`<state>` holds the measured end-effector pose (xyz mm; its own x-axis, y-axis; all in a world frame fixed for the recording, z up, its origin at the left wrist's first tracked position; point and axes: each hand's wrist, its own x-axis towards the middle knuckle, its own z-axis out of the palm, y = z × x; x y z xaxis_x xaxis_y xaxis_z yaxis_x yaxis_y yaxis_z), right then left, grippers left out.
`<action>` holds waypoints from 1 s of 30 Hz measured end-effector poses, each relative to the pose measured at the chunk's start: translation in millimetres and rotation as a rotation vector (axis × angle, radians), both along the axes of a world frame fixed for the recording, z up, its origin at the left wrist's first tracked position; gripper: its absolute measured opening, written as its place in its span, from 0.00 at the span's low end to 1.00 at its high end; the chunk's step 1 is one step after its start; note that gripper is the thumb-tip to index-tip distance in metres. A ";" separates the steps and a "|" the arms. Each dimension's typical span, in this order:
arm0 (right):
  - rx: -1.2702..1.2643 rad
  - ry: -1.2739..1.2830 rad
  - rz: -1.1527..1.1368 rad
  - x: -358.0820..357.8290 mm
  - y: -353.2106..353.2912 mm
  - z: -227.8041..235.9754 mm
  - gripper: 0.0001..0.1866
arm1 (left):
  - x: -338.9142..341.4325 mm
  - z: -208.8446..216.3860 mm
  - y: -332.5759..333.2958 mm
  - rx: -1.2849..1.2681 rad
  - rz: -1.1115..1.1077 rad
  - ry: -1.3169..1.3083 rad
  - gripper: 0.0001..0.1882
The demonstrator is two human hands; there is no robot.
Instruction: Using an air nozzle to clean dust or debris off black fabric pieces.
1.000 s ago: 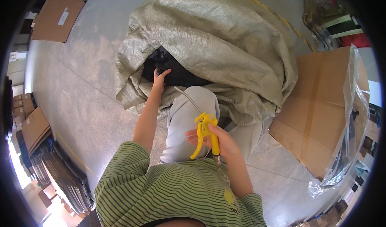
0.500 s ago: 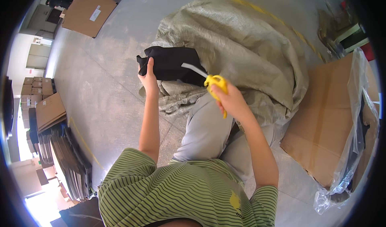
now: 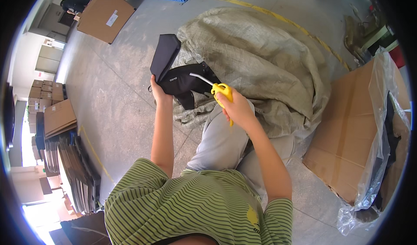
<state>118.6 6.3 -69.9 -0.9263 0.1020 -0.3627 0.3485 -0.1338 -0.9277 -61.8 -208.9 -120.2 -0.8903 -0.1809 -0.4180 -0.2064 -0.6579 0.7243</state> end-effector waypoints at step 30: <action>-0.341 -0.087 0.036 14.8 27.8 1.6 0.20 | -34.2 -137.5 -42.8 0.603 -0.389 0.458 0.20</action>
